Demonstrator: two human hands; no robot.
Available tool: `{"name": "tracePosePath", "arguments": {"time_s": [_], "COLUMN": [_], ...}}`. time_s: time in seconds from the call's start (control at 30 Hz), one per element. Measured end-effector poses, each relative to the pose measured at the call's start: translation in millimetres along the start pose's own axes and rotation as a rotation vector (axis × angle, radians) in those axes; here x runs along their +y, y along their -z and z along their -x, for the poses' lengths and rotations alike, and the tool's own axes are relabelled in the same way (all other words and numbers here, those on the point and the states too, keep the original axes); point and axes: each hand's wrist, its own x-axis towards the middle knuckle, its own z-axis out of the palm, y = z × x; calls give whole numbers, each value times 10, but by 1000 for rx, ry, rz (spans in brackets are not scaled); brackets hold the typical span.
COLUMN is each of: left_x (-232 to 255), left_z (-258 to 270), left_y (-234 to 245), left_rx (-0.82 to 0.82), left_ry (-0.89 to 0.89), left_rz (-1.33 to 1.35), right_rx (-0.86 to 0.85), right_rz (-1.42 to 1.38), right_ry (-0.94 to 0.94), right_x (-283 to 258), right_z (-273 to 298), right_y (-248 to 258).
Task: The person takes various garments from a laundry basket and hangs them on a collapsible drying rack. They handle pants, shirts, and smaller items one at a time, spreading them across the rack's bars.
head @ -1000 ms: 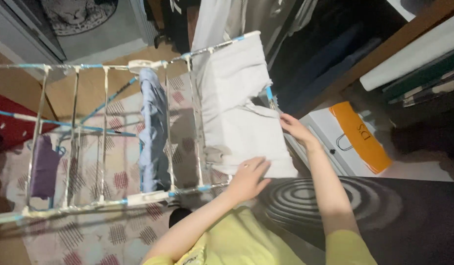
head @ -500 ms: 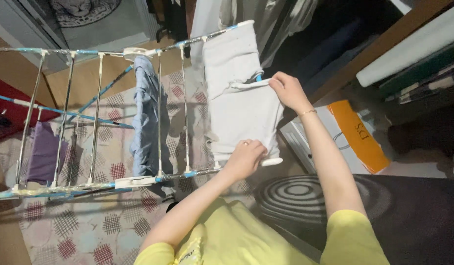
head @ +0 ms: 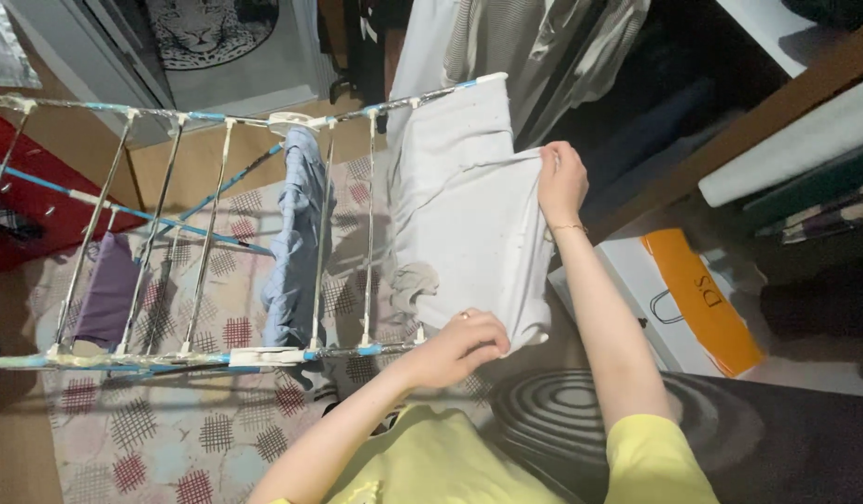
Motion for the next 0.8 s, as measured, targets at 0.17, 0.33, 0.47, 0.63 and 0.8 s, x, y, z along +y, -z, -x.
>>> {"name": "tracePosePath", "arguments": {"time_s": [0.17,0.33,0.47,0.63,0.8], "left_x": [-223,-384,-624,-442,-531], "left_z": [204,233,214,98,167], "left_y": [-72,-203,-340,-198,-240], "left_rx": [-68,-67,47,91,-87], "left_ry": [143,320,191,147,148], "left_rz": [-265,-439,-469,-240,-302], "right_rx": [-359,-745,-1092,-1043,-920], "right_rz": [79,67,-3,63,-81], "right_ry": [55,-75,-166,-261,-253], "right_x": [161,73,85,33,224], "right_z": [41,556,1291,1643,1381], "right_y": [-34,703,1181,1466,1538]}}
